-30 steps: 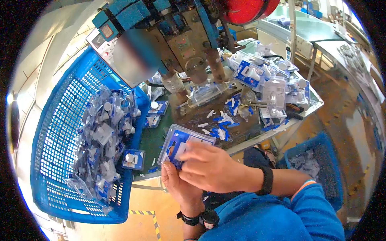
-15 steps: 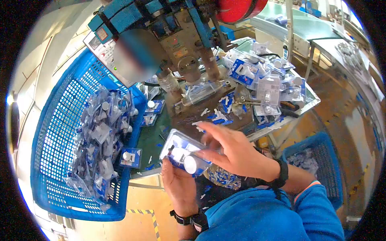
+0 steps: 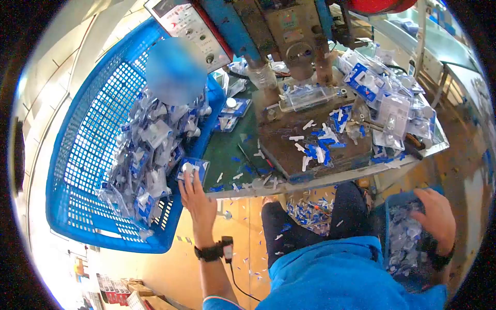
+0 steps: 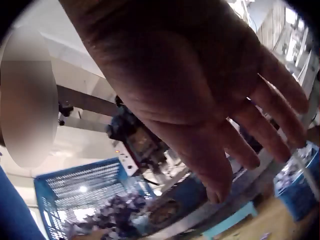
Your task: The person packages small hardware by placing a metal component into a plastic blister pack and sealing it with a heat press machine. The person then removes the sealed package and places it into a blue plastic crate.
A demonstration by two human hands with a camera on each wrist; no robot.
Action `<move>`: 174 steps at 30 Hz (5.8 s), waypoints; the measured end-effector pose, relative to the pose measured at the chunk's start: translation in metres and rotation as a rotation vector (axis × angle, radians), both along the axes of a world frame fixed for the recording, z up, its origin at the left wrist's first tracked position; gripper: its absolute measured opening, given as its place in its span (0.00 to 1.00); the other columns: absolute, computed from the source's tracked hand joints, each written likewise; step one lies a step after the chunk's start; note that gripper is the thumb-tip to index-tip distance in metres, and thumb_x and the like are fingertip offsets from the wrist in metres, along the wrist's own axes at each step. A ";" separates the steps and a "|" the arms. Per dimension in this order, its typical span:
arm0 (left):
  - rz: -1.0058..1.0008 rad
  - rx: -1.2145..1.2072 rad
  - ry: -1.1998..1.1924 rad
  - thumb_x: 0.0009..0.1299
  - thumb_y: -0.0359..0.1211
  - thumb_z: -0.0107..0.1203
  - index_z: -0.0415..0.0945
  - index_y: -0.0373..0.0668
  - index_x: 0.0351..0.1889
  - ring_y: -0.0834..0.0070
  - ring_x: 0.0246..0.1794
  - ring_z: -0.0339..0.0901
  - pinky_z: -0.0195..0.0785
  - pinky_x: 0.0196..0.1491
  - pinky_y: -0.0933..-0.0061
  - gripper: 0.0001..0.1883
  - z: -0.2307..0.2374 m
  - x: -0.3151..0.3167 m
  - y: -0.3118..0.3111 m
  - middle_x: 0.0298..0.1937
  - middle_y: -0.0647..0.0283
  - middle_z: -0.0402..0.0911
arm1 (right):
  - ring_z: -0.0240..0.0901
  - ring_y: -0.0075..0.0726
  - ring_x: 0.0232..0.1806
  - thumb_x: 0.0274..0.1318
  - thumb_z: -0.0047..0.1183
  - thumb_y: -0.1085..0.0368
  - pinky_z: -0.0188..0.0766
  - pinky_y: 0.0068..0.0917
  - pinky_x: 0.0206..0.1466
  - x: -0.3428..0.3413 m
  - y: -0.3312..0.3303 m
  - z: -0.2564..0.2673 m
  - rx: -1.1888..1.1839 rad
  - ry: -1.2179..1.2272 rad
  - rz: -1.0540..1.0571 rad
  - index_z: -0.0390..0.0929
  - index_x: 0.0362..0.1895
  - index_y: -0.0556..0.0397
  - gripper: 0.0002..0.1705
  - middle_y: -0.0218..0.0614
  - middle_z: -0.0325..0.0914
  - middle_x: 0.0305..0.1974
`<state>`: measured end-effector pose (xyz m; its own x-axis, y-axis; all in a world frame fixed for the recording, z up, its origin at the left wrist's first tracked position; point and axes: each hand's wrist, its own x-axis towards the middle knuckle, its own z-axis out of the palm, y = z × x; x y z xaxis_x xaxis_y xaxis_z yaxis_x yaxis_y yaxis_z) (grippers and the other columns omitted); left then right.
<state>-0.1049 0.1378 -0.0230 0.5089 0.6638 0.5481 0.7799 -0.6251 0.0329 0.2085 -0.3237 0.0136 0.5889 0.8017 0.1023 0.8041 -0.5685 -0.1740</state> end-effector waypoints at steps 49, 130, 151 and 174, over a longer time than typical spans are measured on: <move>-0.860 -0.154 -0.290 0.59 0.21 0.63 0.82 0.39 0.47 0.50 0.63 0.73 0.68 0.61 0.56 0.17 0.045 0.204 -0.075 0.59 0.51 0.77 | 0.78 0.40 0.52 0.43 0.63 0.71 0.80 0.32 0.52 0.042 0.236 0.018 0.747 -0.263 0.466 0.84 0.36 0.52 0.11 0.32 0.80 0.46; -0.885 0.022 -0.305 0.58 0.24 0.65 0.82 0.37 0.39 0.52 0.56 0.78 0.72 0.55 0.56 0.11 0.049 0.217 -0.066 0.47 0.56 0.83 | 0.76 0.42 0.55 0.48 0.58 0.70 0.77 0.33 0.55 0.043 0.245 0.022 0.701 -0.309 0.443 0.81 0.39 0.53 0.11 0.34 0.79 0.48; -0.973 0.315 -0.399 0.55 0.26 0.64 0.83 0.43 0.34 0.60 0.52 0.79 0.72 0.46 0.63 0.08 0.032 0.140 -0.115 0.47 0.65 0.84 | 0.72 0.25 0.55 0.58 0.49 0.81 0.72 0.26 0.56 -0.028 0.199 0.007 1.127 1.293 0.195 0.66 0.66 0.60 0.30 0.38 0.76 0.56; -0.920 -1.532 -1.622 0.79 0.39 0.46 0.76 0.35 0.51 0.69 0.50 0.80 0.72 0.54 0.66 0.17 0.030 0.130 -0.140 0.50 0.57 0.83 | 0.70 0.31 0.46 0.43 0.63 0.62 0.71 0.30 0.40 -0.065 0.214 0.013 0.778 -0.383 0.645 0.85 0.38 0.41 0.13 0.20 0.80 0.49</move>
<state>0.0247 -0.0019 0.0070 0.6280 0.7549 0.1890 -0.6582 0.3856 0.6467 0.1434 -0.1097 0.0265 -0.1002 0.5850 0.8048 0.9900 0.1394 0.0219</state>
